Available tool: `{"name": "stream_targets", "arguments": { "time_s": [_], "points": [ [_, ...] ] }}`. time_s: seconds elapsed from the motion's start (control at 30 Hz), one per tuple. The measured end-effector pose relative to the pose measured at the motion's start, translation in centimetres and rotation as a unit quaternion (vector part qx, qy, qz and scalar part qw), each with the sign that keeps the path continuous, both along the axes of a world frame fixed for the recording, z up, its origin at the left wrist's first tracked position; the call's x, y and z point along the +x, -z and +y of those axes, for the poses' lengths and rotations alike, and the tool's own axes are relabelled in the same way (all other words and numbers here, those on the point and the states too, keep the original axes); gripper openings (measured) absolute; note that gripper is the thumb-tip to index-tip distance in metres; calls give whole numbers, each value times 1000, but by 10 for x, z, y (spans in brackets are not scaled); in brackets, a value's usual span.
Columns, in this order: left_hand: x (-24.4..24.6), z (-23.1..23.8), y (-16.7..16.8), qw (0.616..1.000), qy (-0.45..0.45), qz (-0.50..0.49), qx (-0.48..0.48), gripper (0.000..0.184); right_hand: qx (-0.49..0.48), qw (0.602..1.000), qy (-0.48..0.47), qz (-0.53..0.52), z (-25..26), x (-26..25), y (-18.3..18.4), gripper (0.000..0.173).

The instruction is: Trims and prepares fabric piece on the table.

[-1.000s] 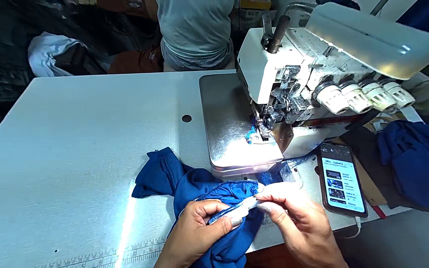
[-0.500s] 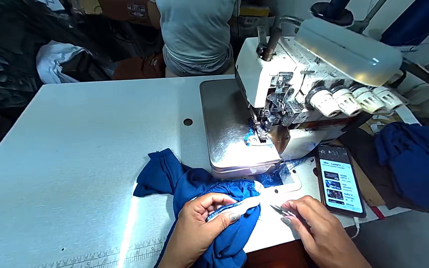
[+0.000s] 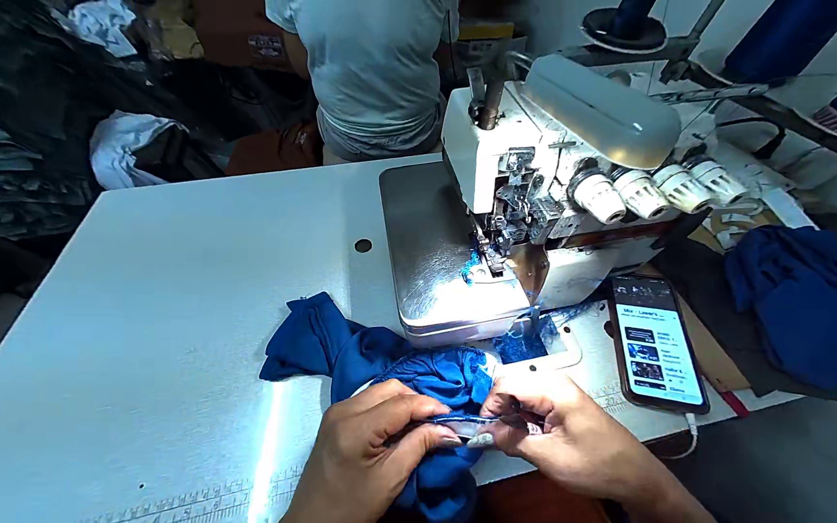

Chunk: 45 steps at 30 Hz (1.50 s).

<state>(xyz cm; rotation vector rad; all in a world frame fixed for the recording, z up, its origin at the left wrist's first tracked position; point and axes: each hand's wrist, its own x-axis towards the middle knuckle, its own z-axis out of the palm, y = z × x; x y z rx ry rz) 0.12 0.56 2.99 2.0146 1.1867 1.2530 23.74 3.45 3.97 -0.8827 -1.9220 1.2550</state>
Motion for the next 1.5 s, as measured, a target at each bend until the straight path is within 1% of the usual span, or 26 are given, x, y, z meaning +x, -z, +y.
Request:
{"name": "stream_targets", "arguments": {
  "time_s": [0.07, 0.1, 0.2, 0.23, 0.27, 0.33, 0.4, 0.47, 0.5, 0.57, 0.6, 0.73, 0.83, 1.0, 1.13, 1.33, 1.5],
  "points": [
    [-1, -1, 4, 1000, -5, 3, 2, 14, -5, 1000, 30, 2, -2, -3, 0, 20],
    [1, -1, 5, 1000, -4, 2, 3, 14, 14, 999, 40, 6, -6, -6, 0, 19],
    [-5, 0, 8, 1000, -12, -14, 2, 14, 127, 990, 48, 25, -25, -11, -8, 20],
    [-10, 0, 10, 999, -34, -12, 2, 14, 136, 988, 72, 17, -27, -6, -4, 20],
    [-13, 0, 12, 998, -57, -13, 4, 14, 128, 986, 104, 6, -25, 0, 3, 21],
    [-6, 1, 17, 996, -84, -34, 0, 13, 104, 982, 155, 9, -17, 5, 16, 17],
    [5, 0, 14, 995, -64, -68, -32, 11, 89, 979, 181, 27, -19, -2, 16, 15],
    [12, -3, 16, 992, -26, -100, -72, 11, 74, 982, 166, 41, -28, -10, 9, 16],
    [9, -2, 19, 990, -24, -109, -86, 11, 66, 982, 171, 35, -28, -9, 11, 16],
    [3, -1, 25, 987, -37, -119, -105, 10, 42, 975, 218, 22, -18, -1, 25, 11],
    [4, 0, 26, 984, -42, -131, -115, 11, 37, 973, 227, 24, -14, 1, 29, 10],
    [5, 1, 18, 959, -15, -170, -225, 10, 5, 974, 220, 47, -12, -8, 28, 10],
    [5, 3, 12, 941, 6, -191, -281, 10, -39, 976, 207, 53, -9, -14, 24, 12],
    [2, 4, 10, 916, 23, -234, -325, 5, -130, 971, 189, 68, -4, -15, 22, 16],
    [0, 5, 8, 894, 32, -268, -358, 6, -206, 959, 175, 84, -1, -16, 21, 14],
    [0, 5, 8, 872, 36, -309, -379, 4, -230, 955, 170, 82, 0, -17, 22, 14],
    [0, 5, 5, 868, 44, -295, -397, 11, -225, 956, 167, 82, 0, -18, 23, 13]
  ]
}}
